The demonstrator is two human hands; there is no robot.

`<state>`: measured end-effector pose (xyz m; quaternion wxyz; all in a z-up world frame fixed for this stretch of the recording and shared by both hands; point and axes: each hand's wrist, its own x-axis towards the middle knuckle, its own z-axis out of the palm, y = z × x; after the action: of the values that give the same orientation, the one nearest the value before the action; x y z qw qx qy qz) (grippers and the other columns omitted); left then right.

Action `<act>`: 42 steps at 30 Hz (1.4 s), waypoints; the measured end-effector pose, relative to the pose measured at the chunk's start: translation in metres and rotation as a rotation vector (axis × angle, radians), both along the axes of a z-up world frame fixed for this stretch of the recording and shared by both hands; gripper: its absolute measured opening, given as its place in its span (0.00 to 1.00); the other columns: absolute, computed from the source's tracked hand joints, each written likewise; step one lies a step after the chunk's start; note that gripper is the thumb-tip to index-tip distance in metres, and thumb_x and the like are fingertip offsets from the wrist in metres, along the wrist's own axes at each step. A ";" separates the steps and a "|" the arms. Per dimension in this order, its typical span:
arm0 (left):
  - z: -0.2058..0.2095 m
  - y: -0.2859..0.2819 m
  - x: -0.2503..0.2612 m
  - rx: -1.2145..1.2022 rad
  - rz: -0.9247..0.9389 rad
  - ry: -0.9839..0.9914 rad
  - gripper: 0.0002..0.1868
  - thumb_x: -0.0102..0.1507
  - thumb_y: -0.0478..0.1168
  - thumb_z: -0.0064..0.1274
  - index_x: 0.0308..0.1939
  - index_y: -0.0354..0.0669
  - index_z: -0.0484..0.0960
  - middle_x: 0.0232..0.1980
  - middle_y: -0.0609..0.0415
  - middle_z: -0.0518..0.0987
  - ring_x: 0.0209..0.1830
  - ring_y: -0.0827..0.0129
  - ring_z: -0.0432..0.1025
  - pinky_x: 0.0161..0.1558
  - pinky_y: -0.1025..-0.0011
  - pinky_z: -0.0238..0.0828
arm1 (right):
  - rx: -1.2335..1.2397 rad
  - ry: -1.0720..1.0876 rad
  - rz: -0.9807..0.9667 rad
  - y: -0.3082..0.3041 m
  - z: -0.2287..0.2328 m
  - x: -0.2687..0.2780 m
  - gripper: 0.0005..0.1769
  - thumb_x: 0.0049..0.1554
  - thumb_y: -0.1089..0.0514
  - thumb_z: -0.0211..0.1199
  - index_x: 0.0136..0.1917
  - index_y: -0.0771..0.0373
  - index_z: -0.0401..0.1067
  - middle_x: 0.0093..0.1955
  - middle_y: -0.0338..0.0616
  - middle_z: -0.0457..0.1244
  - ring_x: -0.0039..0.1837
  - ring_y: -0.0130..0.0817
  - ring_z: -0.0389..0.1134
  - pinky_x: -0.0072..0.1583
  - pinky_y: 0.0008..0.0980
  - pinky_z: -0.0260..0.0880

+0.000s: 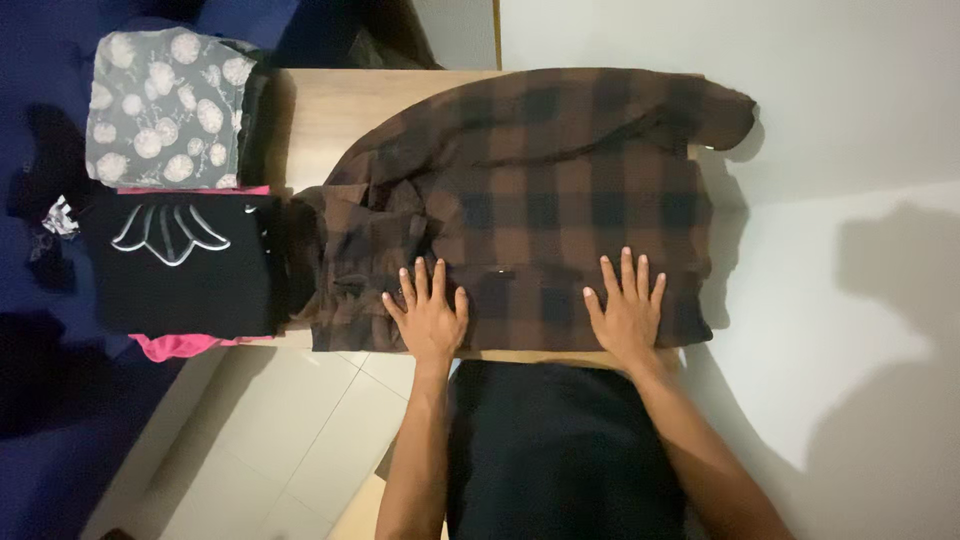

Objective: The person folds a brown plaid shirt on a wooden table, smoothing out the fabric and aligning the sleeves before placing it onto a stack of other folded clothing.

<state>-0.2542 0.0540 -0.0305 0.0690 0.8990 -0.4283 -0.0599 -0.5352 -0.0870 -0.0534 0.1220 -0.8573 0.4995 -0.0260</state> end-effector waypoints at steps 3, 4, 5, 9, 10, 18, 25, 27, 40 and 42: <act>0.001 -0.008 -0.001 -0.001 -0.001 -0.010 0.34 0.65 0.59 0.42 0.73 0.54 0.69 0.80 0.45 0.60 0.81 0.44 0.49 0.73 0.31 0.33 | 0.019 0.006 -0.008 -0.010 0.001 0.007 0.39 0.65 0.34 0.44 0.81 0.58 0.56 0.85 0.57 0.42 0.85 0.59 0.36 0.79 0.65 0.26; 0.002 -0.015 0.000 -0.053 0.004 -0.004 0.35 0.64 0.60 0.44 0.71 0.50 0.70 0.80 0.43 0.59 0.81 0.42 0.48 0.71 0.30 0.32 | 0.036 0.002 -0.014 -0.013 0.001 0.012 0.40 0.66 0.34 0.44 0.81 0.60 0.56 0.85 0.58 0.42 0.86 0.60 0.35 0.79 0.66 0.25; 0.003 -0.023 0.000 -0.105 0.009 0.001 0.36 0.63 0.61 0.46 0.70 0.46 0.71 0.80 0.40 0.58 0.80 0.39 0.47 0.69 0.28 0.32 | 0.041 0.003 -0.016 -0.017 0.001 0.018 0.40 0.66 0.34 0.44 0.81 0.60 0.56 0.85 0.58 0.42 0.86 0.60 0.35 0.79 0.66 0.25; 0.008 -0.075 0.002 -0.195 -0.021 0.020 0.31 0.66 0.57 0.49 0.68 0.45 0.73 0.80 0.43 0.58 0.82 0.42 0.48 0.74 0.29 0.32 | 0.042 -0.015 0.010 -0.054 0.005 0.065 0.39 0.66 0.35 0.43 0.81 0.61 0.55 0.85 0.59 0.39 0.85 0.60 0.34 0.78 0.66 0.23; 0.009 -0.090 0.006 -0.235 -0.052 0.018 0.30 0.67 0.55 0.49 0.69 0.44 0.73 0.81 0.41 0.58 0.82 0.41 0.48 0.74 0.29 0.33 | 0.067 -0.053 0.010 -0.063 0.008 0.077 0.39 0.67 0.35 0.42 0.81 0.61 0.54 0.86 0.59 0.38 0.85 0.60 0.33 0.78 0.66 0.22; 0.022 -0.188 0.048 -0.274 -0.112 0.049 0.27 0.68 0.51 0.49 0.67 0.42 0.75 0.79 0.37 0.58 0.82 0.39 0.48 0.73 0.27 0.35 | -0.038 -0.038 -0.033 -0.146 0.001 0.140 0.33 0.68 0.48 0.50 0.82 0.61 0.56 0.89 0.57 0.37 0.88 0.56 0.32 0.80 0.65 0.24; 0.024 -0.258 0.071 -0.123 -0.148 0.089 0.24 0.62 0.49 0.52 0.60 0.42 0.79 0.79 0.37 0.58 0.81 0.39 0.45 0.69 0.21 0.32 | -0.071 -0.049 -0.180 -0.196 0.018 0.142 0.19 0.58 0.58 0.64 0.63 0.59 0.78 0.87 0.53 0.43 0.85 0.60 0.35 0.78 0.69 0.26; 0.032 -0.269 0.077 -0.011 -0.149 0.146 0.18 0.62 0.48 0.53 0.53 0.46 0.82 0.79 0.40 0.58 0.82 0.40 0.44 0.69 0.21 0.30 | -0.075 -0.076 -0.190 -0.207 0.023 0.144 0.16 0.58 0.57 0.65 0.60 0.57 0.81 0.85 0.50 0.48 0.85 0.56 0.39 0.79 0.68 0.28; 0.061 -0.214 0.137 -0.418 0.138 0.151 0.11 0.64 0.48 0.58 0.44 0.49 0.90 0.66 0.47 0.72 0.76 0.42 0.55 0.69 0.20 0.31 | -0.127 -0.328 0.028 -0.218 0.091 0.283 0.12 0.59 0.55 0.71 0.56 0.56 0.84 0.62 0.49 0.61 0.71 0.46 0.56 0.79 0.60 0.43; 0.062 -0.203 0.151 -0.432 0.197 0.122 0.11 0.63 0.47 0.59 0.44 0.48 0.89 0.64 0.49 0.73 0.75 0.43 0.58 0.69 0.21 0.32 | -0.048 -0.304 0.037 -0.214 0.100 0.311 0.11 0.61 0.55 0.70 0.57 0.55 0.83 0.59 0.50 0.63 0.67 0.47 0.58 0.76 0.58 0.47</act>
<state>-0.1032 -0.1492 0.0314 0.2910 0.8956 -0.3363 -0.0142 -0.2239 -0.3009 0.0471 0.1764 -0.8552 0.4586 -0.1652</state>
